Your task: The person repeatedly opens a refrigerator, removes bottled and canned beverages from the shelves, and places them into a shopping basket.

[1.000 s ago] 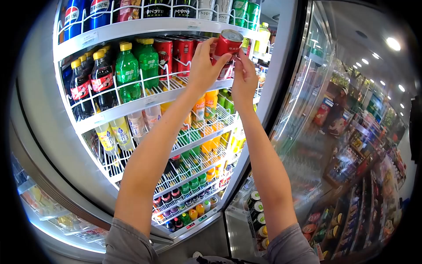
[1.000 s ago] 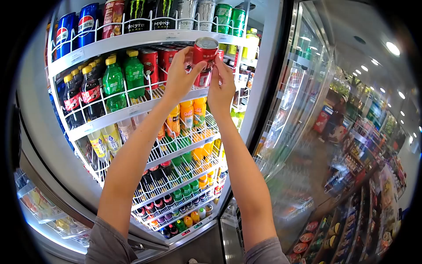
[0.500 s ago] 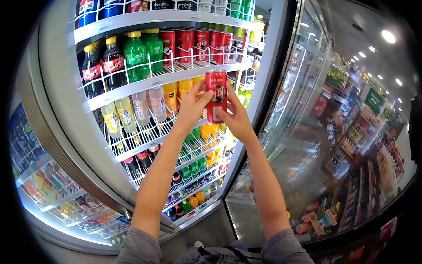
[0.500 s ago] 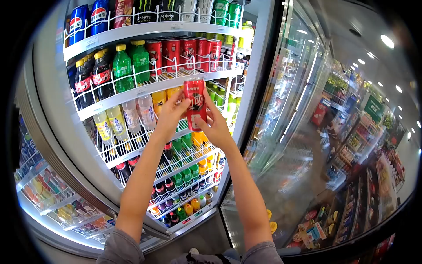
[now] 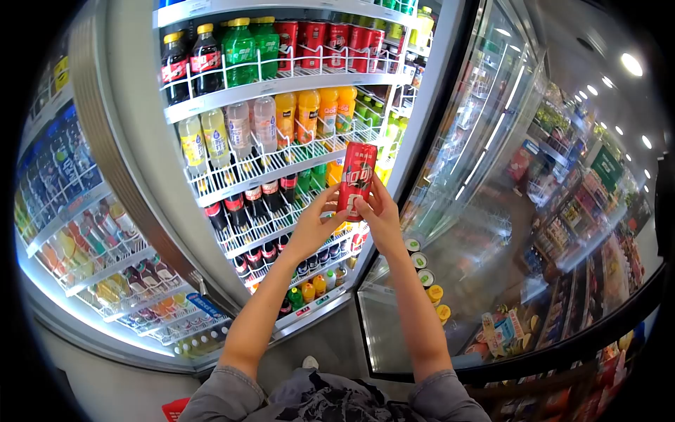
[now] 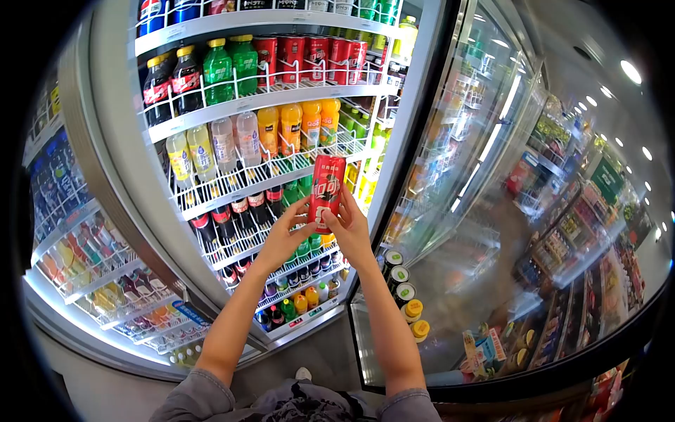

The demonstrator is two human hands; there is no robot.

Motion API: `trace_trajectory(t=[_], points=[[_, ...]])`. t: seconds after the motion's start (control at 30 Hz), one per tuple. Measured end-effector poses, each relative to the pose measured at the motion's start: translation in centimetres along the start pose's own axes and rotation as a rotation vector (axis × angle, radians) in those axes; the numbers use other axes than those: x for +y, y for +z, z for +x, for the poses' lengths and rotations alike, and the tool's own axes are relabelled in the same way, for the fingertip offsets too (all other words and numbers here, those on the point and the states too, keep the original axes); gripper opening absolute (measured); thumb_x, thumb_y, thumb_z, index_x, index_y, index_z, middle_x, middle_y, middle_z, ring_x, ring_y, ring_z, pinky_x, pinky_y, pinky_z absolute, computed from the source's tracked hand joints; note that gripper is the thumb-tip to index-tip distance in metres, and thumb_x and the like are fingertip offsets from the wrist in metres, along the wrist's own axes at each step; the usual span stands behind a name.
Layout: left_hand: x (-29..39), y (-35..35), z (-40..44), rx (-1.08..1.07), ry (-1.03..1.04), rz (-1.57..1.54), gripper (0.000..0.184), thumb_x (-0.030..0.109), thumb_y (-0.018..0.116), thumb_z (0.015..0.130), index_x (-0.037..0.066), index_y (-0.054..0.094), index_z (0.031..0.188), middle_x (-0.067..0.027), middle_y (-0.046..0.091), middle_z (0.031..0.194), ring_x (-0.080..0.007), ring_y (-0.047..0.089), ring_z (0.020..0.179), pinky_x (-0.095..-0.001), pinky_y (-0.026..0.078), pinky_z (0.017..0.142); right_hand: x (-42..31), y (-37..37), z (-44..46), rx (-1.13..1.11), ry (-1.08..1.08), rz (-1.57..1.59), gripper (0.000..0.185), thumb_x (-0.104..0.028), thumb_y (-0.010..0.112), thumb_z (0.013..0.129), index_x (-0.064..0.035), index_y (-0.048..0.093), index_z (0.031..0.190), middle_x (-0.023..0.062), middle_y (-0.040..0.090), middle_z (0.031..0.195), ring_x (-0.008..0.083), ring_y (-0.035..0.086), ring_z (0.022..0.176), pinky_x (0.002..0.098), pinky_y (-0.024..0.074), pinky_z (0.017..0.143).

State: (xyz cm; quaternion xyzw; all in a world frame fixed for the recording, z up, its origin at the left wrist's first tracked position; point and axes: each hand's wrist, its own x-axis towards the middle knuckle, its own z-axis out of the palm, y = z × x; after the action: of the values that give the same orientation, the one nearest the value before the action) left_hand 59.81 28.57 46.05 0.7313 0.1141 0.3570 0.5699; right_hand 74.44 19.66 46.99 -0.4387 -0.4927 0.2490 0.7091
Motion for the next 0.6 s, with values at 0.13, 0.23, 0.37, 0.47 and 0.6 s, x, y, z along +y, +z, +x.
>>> trace_trajectory(t=[0.13, 0.23, 0.37, 0.47, 0.6], points=[[-0.4, 1.4, -4.4, -0.016, -0.015, -0.169, 0.065, 0.016, 0.065, 0.093, 0.007, 0.031, 0.147, -0.0141, 0.053, 0.132, -0.0225, 0.051, 0.122, -0.0375, 0.045, 0.1, -1.0, 0.8, -4.5, -0.062, 0.012, 0.057, 0.075, -0.008, 0.062, 0.094, -0.0014, 0.016, 0.153, 0.0143, 0.051, 0.135, 0.0182, 0.054, 0.119, 0.0318, 0.0469, 0.097], [-0.4, 2.5, -7.8, 0.053, -0.066, -0.169, 0.063, 0.013, 0.063, 0.094, 0.006, 0.03, 0.146, -0.0156, 0.052, 0.133, -0.0225, 0.05, 0.124, -0.0382, 0.042, 0.104, -1.0, 1.4, -7.3, -0.096, 0.006, 0.107, 0.075, -0.007, 0.061, 0.094, -0.0014, 0.016, 0.153, 0.0141, 0.051, 0.135, 0.0183, 0.054, 0.119, 0.0323, 0.0465, 0.097], [-1.3, 2.1, -12.2, 0.163, 0.004, -0.16, 0.062, 0.012, 0.063, 0.093, 0.005, 0.031, 0.147, -0.0176, 0.05, 0.134, -0.023, 0.048, 0.126, -0.0356, 0.047, 0.097, -0.3, 3.6, -9.5, -0.168, 0.01, 0.195, 0.074, -0.005, 0.061, 0.093, 0.0008, 0.017, 0.152, 0.014, 0.048, 0.139, 0.0188, 0.051, 0.123, 0.0318, 0.0443, 0.1], [1.5, 1.1, -16.1, 0.311, 0.047, -0.131, 0.064, 0.018, 0.063, 0.093, 0.004, 0.03, 0.147, -0.0143, 0.054, 0.131, -0.0222, 0.051, 0.121, -0.0378, 0.038, 0.104, -0.1, 7.4, -10.5, -0.271, 0.018, 0.28, 0.075, -0.005, 0.062, 0.092, 0.0019, 0.017, 0.151, 0.0147, 0.041, 0.146, 0.0198, 0.048, 0.126, 0.0329, 0.0428, 0.103], [4.0, -1.8, -22.8, 0.442, -0.013, -0.088, 0.066, 0.016, 0.065, 0.092, 0.005, 0.03, 0.147, -0.0135, 0.053, 0.133, -0.0221, 0.049, 0.124, -0.0388, 0.039, 0.104, -0.6, 13.1, -13.1, -0.437, 0.065, 0.379, 0.076, -0.006, 0.063, 0.092, 0.0017, 0.017, 0.151, 0.0153, 0.041, 0.145, 0.0201, 0.049, 0.126, 0.0339, 0.0429, 0.104]])
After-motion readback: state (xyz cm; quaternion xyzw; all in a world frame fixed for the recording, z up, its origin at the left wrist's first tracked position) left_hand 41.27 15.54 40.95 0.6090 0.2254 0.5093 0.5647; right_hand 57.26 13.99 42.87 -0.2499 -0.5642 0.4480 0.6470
